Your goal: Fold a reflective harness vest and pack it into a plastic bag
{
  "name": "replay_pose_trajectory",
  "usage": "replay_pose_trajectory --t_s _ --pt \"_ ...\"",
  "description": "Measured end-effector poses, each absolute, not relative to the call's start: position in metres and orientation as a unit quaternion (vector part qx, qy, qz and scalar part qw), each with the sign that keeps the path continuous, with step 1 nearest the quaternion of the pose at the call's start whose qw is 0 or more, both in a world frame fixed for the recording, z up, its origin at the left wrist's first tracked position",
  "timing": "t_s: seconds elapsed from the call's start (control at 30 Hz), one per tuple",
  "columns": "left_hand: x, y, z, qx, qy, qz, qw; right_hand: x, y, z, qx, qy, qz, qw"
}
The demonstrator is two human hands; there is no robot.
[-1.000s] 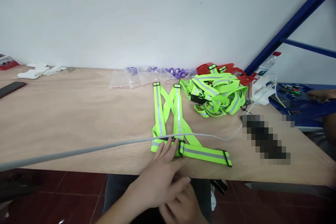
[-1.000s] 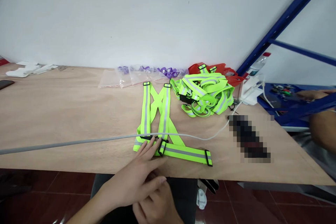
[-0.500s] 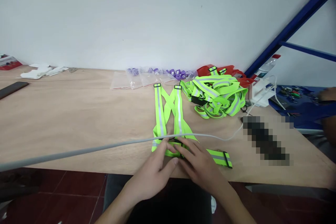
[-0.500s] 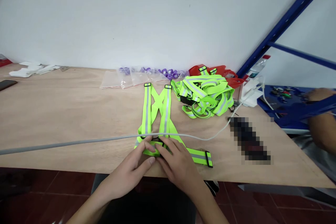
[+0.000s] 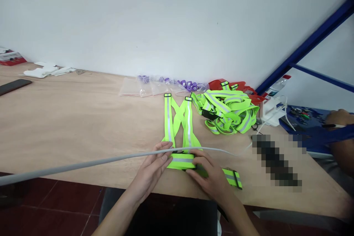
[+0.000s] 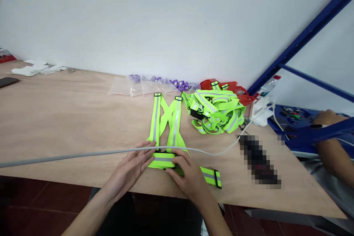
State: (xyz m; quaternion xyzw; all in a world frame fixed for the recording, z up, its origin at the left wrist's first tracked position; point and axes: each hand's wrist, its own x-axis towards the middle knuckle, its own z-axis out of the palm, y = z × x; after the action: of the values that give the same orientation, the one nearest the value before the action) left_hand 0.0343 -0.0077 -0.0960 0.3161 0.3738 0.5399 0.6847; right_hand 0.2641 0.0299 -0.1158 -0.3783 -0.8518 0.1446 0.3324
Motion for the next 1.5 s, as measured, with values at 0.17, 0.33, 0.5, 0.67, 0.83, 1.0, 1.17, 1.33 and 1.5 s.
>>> replay_pose_trajectory --t_s 0.17,0.33,0.5,0.67,0.83,1.0,1.17,1.33,1.5 --pt "0.032 -0.006 -0.097 0.306 0.366 0.544 0.691 0.269 0.029 -0.123 -0.394 -0.857 0.103 0.314" --pt "0.034 -0.007 -0.098 0.389 0.416 0.526 0.631 0.274 0.026 -0.120 -0.385 -0.869 0.091 0.296" --pt "0.037 -0.013 -0.100 0.541 0.485 0.478 0.493 0.276 0.026 -0.122 -0.385 -0.870 0.093 0.293" --pt "0.032 -0.020 -0.102 0.704 0.487 0.399 0.328 0.275 0.026 -0.123 -0.372 -0.873 0.084 0.304" --pt "0.029 -0.020 -0.104 0.745 0.497 0.345 0.280 0.272 0.026 -0.121 -0.364 -0.876 0.073 0.309" --pt "0.030 -0.018 -0.107 0.753 0.506 0.341 0.248 0.270 0.025 -0.119 -0.361 -0.878 0.071 0.305" --pt "0.028 -0.018 -0.115 0.770 0.511 0.331 0.189 0.269 0.024 -0.120 -0.366 -0.878 0.070 0.300" --pt "0.020 -0.017 -0.120 0.796 0.505 0.290 0.165 0.269 0.024 -0.120 -0.369 -0.875 0.073 0.305" --pt "0.014 -0.018 -0.119 0.832 0.478 0.244 0.142 0.269 0.023 -0.121 -0.366 -0.875 0.069 0.310"
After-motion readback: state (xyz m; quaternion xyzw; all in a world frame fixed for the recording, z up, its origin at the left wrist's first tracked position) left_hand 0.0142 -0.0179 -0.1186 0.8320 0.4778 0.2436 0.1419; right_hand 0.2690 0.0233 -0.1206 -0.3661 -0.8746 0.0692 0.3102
